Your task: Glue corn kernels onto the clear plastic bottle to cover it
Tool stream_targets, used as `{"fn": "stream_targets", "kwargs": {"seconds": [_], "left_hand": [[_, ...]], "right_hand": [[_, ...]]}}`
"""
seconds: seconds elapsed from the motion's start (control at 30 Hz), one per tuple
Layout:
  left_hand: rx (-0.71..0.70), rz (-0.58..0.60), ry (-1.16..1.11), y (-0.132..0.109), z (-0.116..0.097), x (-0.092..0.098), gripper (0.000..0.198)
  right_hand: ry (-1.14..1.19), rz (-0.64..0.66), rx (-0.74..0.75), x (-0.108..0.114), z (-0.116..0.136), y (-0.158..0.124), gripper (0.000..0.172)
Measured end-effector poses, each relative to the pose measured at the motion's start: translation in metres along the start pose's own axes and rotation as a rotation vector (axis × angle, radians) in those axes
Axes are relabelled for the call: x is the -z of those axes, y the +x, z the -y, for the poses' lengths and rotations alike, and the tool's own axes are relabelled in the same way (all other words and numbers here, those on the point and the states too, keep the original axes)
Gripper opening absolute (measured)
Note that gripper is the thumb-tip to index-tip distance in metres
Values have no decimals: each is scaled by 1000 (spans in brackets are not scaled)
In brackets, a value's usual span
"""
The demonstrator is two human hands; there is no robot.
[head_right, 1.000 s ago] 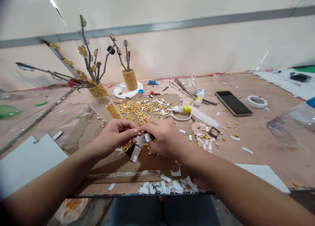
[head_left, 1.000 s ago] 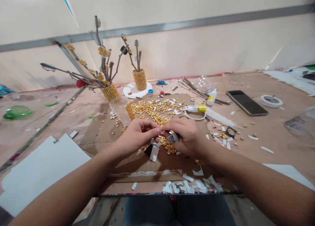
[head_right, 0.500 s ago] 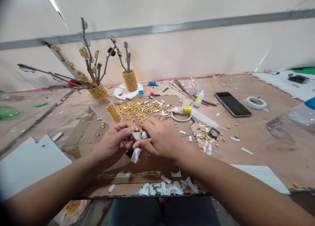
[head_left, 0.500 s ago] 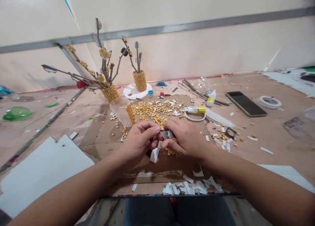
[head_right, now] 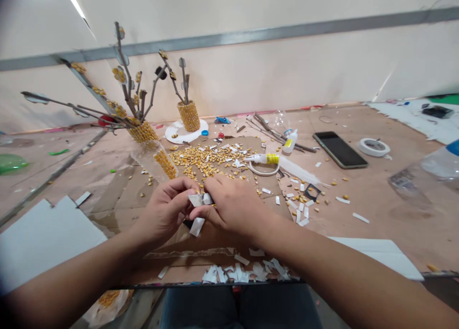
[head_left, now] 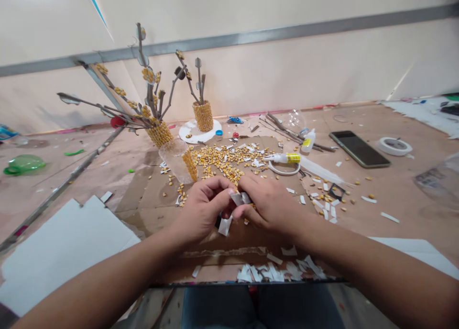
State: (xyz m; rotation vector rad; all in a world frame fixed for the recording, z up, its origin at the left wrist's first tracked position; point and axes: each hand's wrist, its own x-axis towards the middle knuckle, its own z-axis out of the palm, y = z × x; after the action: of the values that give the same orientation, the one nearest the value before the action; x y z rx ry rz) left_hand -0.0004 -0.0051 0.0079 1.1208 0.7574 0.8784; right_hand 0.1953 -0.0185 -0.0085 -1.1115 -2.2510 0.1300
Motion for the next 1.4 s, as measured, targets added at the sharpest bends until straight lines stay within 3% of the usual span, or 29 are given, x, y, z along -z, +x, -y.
{"fn": "stream_targets", "kwargs": {"seconds": [0.23,0.43,0.57,0.73,0.9,1.0,1.07,1.13,1.17,1.2,1.27,1.4], "left_hand": [[4,-51,-65,0,-4,-7,39],[9,-21,-137,0,-7,-9,37],[71,-43,-117,2,-6,-8,38],[89,-1,-112,6,-5,-8,39],[58,29,39,4,-1,-6,44],[-74,76,403,2,-5,-1,41],[-318,28,745,1,-18,9,25],[-699,-117,1032,4,-38,26,7],[-874,-203,1125,7,-50,37,12],[-952,-275,1204,11,-62,50,17],[-892,-289,1358,18,-84,76,18],[-566,-127,1435,27,-105,117,20]], "right_hand": [[-56,-38,-60,-3,10,-1,80],[15,-185,-421,-1,-16,4,67],[202,-313,-281,4,-28,7,51],[488,-278,71,7,-9,6,9],[494,-312,82,8,-5,3,9],[521,-301,81,9,-5,4,7],[526,-317,21,10,-4,5,8],[550,-346,-94,10,-3,5,9],[576,-350,-158,9,-4,6,11],[614,-350,-215,8,-5,6,13],[712,-344,-309,7,-8,7,18],[857,-384,-399,6,-14,11,19]]}}
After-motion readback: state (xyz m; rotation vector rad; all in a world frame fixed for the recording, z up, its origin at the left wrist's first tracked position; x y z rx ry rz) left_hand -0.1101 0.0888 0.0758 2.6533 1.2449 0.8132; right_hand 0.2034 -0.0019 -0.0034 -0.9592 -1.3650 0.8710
